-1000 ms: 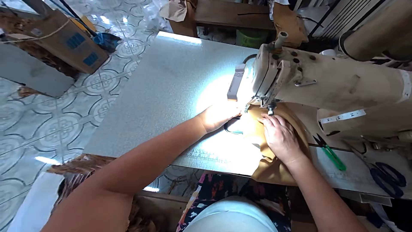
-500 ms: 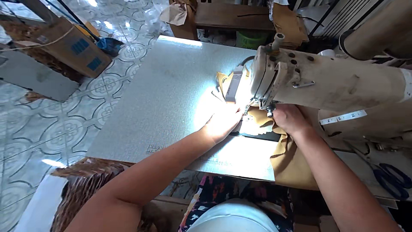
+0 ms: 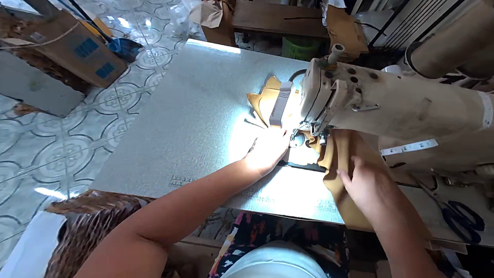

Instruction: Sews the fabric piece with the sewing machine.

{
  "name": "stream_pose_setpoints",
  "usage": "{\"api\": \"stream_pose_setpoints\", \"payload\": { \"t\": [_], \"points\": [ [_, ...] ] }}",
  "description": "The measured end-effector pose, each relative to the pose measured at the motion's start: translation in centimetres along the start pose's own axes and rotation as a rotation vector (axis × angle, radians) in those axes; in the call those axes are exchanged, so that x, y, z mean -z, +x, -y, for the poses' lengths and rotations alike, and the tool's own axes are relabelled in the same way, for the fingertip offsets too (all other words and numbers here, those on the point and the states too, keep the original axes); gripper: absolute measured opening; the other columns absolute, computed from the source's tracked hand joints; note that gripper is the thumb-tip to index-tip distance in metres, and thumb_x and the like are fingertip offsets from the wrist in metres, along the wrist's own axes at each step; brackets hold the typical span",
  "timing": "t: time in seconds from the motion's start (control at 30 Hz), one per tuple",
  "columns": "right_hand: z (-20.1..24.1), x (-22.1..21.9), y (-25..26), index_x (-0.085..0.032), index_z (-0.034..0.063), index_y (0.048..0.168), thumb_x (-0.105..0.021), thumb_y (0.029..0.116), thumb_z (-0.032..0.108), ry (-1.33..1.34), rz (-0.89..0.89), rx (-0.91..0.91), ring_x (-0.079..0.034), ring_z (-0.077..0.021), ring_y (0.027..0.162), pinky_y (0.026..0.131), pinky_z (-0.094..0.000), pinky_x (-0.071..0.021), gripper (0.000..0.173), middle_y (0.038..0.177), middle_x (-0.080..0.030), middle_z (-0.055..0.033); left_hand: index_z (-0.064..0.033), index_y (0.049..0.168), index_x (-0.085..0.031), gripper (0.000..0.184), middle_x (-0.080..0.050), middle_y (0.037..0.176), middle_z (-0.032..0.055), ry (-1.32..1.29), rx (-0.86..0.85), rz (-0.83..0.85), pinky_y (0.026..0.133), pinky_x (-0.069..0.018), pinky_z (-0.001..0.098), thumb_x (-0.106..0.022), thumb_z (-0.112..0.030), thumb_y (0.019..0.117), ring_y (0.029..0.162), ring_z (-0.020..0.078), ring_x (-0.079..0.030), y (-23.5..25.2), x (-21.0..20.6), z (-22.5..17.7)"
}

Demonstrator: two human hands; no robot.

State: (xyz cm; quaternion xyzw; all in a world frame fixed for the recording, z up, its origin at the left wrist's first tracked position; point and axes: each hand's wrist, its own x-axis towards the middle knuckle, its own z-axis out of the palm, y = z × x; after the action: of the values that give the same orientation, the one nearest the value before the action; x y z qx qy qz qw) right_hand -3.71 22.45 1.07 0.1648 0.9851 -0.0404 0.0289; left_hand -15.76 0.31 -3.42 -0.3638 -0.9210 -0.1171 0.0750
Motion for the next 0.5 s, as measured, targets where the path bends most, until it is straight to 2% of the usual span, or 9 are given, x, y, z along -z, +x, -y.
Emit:
{"api": "stream_pose_setpoints", "payload": {
  "t": [0.03, 0.1, 0.17, 0.2, 0.27, 0.33, 0.4, 0.43, 0.5],
  "points": [
    [0.3, 0.0, -0.2, -0.055, -0.0054, 0.136, -0.058, 0.1043, 0.031, -0.025, 0.065, -0.041, -0.071, -0.0474, 0.095, 0.081, -0.0617, -0.0555, 0.048, 0.100, -0.071, -0.0287, 0.0000, 0.124, -0.070, 0.031, -0.068, 0.121, 0.0164, 0.004, -0.008, 0.011, 0.093, -0.0537, 0.0472, -0.057, 0.002, 0.0956, 0.110, 0.0332, -0.066, 0.0, 0.2, -0.1],
    [0.8, -0.4, 1.4, -0.061, -0.0040, 0.125, -0.055, 0.1034, 0.016, -0.048, 0.005, 0.003, -0.072, -0.0464, 0.088, 0.074, -0.0609, -0.0565, 0.030, 0.092, -0.071, -0.0267, 0.0000, 0.124, -0.069, 0.031, -0.066, 0.122, 0.0157, 0.022, 0.007, 0.029, 0.092, -0.0537, 0.0463, -0.057, 0.003, 0.0951, 0.111, 0.0331, -0.065, 0.0, 0.1, -0.4],
    [1.4, -0.4, 5.0, -0.062, -0.0024, 0.121, -0.052, 0.1049, 0.012, -0.060, -0.065, 0.049, -0.070, -0.0478, 0.097, 0.078, -0.0652, -0.0547, 0.024, 0.101, -0.069, -0.0279, -0.0003, 0.127, -0.068, 0.033, -0.065, 0.125, 0.0151, 0.024, 0.012, 0.041, 0.092, -0.0538, 0.0457, -0.058, 0.002, 0.0950, 0.112, 0.0326, -0.064, -0.2, 0.0, -0.6],
    [1.2, -1.0, 7.3, -0.065, -0.0038, 0.118, -0.051, 0.1052, 0.012, -0.060, -0.187, 0.117, -0.068, -0.0495, 0.103, 0.081, -0.0685, -0.0530, 0.025, 0.107, -0.068, -0.0301, -0.0015, 0.128, -0.067, 0.034, -0.065, 0.124, 0.0145, 0.021, 0.007, 0.048, 0.092, -0.0542, 0.0452, -0.058, 0.001, 0.0958, 0.113, 0.0319, -0.064, -0.3, 0.2, -0.6],
    [1.0, -1.5, 11.1, -0.066, -0.0034, 0.124, -0.051, 0.1052, 0.018, -0.016, -0.296, 0.164, -0.060, -0.0499, 0.121, 0.095, -0.0731, -0.0455, 0.033, 0.123, -0.065, -0.0319, -0.0066, 0.131, -0.067, 0.032, -0.067, 0.124, 0.0142, -0.027, 0.023, 0.143, 0.097, -0.0518, 0.0478, -0.056, -0.007, 0.1000, 0.116, 0.0316, -0.063, -0.6, 1.7, -0.4],
    [1.6, -0.8, 12.0, -0.065, -0.0012, 0.130, -0.055, 0.1043, 0.027, 0.033, -0.255, 0.159, -0.057, -0.0470, 0.128, 0.102, -0.0718, -0.0416, 0.039, 0.130, -0.063, -0.0303, -0.0122, 0.113, -0.073, 0.019, -0.071, 0.102, 0.0106, -0.129, 0.080, 0.273, 0.083, -0.0550, 0.0487, -0.058, -0.020, 0.1036, 0.096, 0.0271, -0.069, -1.3, 5.5, 0.2],
    [2.0, -0.9, 10.6, -0.067, -0.0056, 0.120, -0.059, 0.1034, 0.023, 0.035, -0.268, 0.241, -0.061, -0.0511, 0.119, 0.094, -0.0732, -0.0452, 0.035, 0.121, -0.066, -0.0333, -0.0151, 0.097, -0.077, 0.017, -0.070, 0.081, 0.0036, -0.255, 0.098, 0.322, 0.067, -0.0563, 0.0429, -0.064, -0.025, 0.1012, 0.074, 0.0181, -0.067, -3.1, 9.8, 2.0],
    [1.7, -1.7, 9.8, -0.068, -0.0067, 0.116, -0.059, 0.1029, 0.020, 0.037, -0.312, 0.306, -0.064, -0.0521, 0.113, 0.091, -0.0726, -0.0478, 0.031, 0.115, -0.067, -0.0336, -0.0161, 0.090, -0.077, 0.018, -0.066, 0.072, -0.0010, -0.331, 0.107, 0.315, 0.059, -0.0527, 0.0367, -0.065, -0.027, 0.0999, 0.064, 0.0122, -0.062, -4.6, 11.6, 3.2],
    [0.7, -3.8, 7.9, -0.065, -0.0046, 0.124, -0.057, 0.1024, 0.014, 0.108, -0.343, 0.392, -0.062, -0.0490, 0.117, 0.093, -0.0671, -0.0498, 0.029, 0.121, -0.065, -0.0299, -0.0219, 0.090, -0.074, 0.022, -0.067, 0.074, -0.0104, -0.449, 0.082, 0.251, 0.056, -0.0545, 0.0234, -0.061, -0.036, 0.1003, 0.063, 0.0011, -0.062, -8.2, 14.9, 5.7]
  ]
}}
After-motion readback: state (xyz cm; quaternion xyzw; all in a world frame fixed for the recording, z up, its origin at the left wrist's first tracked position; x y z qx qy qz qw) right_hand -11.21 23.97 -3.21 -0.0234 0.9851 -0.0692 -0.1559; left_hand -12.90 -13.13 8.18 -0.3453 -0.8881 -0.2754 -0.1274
